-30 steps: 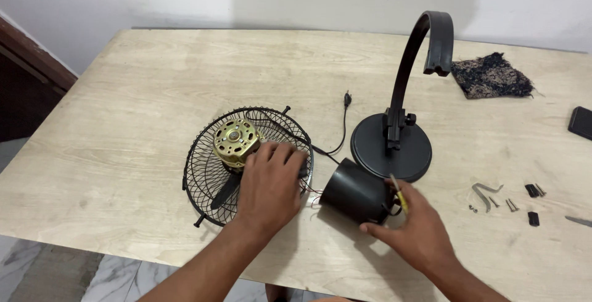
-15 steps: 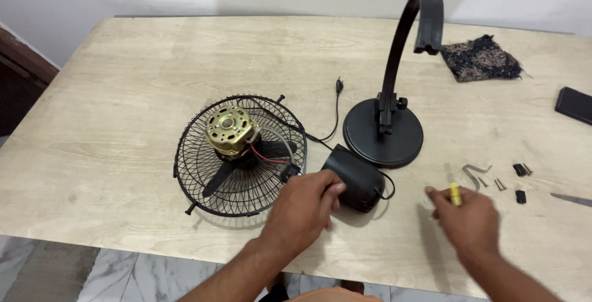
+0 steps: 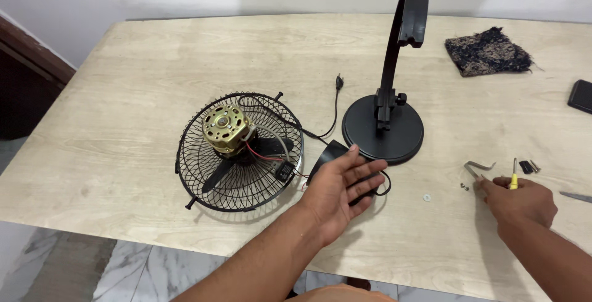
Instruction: The person uses a screwdriver to tighten screws on the motor housing of a disassembled electric fan. They then connect a small white electrical component to the motor and secure it with the screwdriver.
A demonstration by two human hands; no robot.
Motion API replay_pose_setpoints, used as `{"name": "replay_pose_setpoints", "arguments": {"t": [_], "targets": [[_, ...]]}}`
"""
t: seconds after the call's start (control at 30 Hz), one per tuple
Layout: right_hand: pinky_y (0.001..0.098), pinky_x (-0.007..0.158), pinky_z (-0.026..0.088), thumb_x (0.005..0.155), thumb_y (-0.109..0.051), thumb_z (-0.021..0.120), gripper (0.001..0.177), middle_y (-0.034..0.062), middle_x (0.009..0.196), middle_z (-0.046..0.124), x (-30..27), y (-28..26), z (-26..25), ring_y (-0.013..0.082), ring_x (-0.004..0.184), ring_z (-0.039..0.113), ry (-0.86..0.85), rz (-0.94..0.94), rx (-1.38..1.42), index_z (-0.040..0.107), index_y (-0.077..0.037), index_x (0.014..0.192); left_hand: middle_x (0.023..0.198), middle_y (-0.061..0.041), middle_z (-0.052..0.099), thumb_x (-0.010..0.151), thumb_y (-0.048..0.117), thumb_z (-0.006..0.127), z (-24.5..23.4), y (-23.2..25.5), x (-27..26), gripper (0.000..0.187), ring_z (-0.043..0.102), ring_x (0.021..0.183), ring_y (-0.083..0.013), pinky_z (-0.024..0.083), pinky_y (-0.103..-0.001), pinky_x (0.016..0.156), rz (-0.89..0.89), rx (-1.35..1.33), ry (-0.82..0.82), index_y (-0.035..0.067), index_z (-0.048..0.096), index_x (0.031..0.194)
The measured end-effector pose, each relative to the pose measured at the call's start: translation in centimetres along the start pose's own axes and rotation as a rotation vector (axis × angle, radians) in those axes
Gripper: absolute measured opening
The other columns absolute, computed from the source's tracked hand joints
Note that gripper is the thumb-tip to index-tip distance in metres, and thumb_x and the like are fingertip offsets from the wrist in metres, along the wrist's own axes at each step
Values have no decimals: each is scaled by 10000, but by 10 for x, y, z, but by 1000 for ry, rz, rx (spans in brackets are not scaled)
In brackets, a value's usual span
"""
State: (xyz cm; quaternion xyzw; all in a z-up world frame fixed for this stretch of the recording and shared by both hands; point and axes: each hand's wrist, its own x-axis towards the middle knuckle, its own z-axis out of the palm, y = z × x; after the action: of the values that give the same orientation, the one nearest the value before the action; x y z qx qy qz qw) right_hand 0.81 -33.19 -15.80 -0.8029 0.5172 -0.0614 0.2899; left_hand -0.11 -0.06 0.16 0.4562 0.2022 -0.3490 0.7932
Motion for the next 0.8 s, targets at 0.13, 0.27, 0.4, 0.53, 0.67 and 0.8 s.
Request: {"name": "replay_pose_setpoints", "arguments": {"t": [0.13, 0.27, 0.4, 0.53, 0.67, 0.8], "targets": [[384, 615, 557, 822, -355, 927, 256, 47, 842, 772, 1, 1, 4, 204, 733, 715, -22, -26, -31, 836, -154, 952, 1252, 79, 703, 973, 509, 412, 3, -1, -6, 429, 554, 1129, -64, 330, -264, 865, 34, 57, -56, 217, 697, 1106], [373, 625, 555, 877, -266, 870, 182, 45, 843, 774, -3, -3, 2, 197, 735, 719, -32, -112, -10, 833, -157, 1018, 950, 52, 616, 980, 493, 566, 4, -4, -6, 309, 509, 937, -107, 325, -298, 827, 13, -56, 57, 203, 616, 882], [340, 688, 555, 959, -178, 791, 173, 86, 907, 778, -21, -11, -8, 175, 796, 732, -64, -232, 145, 793, -77, 1100, 648, 32, 336, 950, 487, 685, 0, -5, 3, 516, 354, 674, -131, 312, -295, 674, 151, 120, 152, 202, 344, 687], [280, 728, 543, 966, -96, 721, 199, 131, 969, 782, -51, -27, -26, 160, 853, 739, -302, -397, 364, 758, -34, 1152, 569, 58, 293, 883, 377, 766, -9, -1, 6, 447, 247, 498, -109, 247, -292, 486, 208, -41, 194, 204, 409, 678], [292, 573, 460, 921, -118, 712, 232, 96, 933, 793, -101, -60, -39, 136, 816, 725, -534, -400, 450, 767, -56, 1138, 635, 32, 484, 837, 291, 827, -13, 0, -2, 365, 403, 558, -101, 353, -284, 515, 323, 320, 350, 107, 527, 741], [257, 470, 350, 860, -145, 753, 241, 72, 816, 792, -160, -97, -44, 94, 601, 575, -742, -400, 497, 791, -47, 1076, 912, 89, 637, 725, 178, 870, -18, 6, -15, 448, 665, 790, -59, 569, -246, 691, 543, 548, 385, 106, 620, 1090]]}}
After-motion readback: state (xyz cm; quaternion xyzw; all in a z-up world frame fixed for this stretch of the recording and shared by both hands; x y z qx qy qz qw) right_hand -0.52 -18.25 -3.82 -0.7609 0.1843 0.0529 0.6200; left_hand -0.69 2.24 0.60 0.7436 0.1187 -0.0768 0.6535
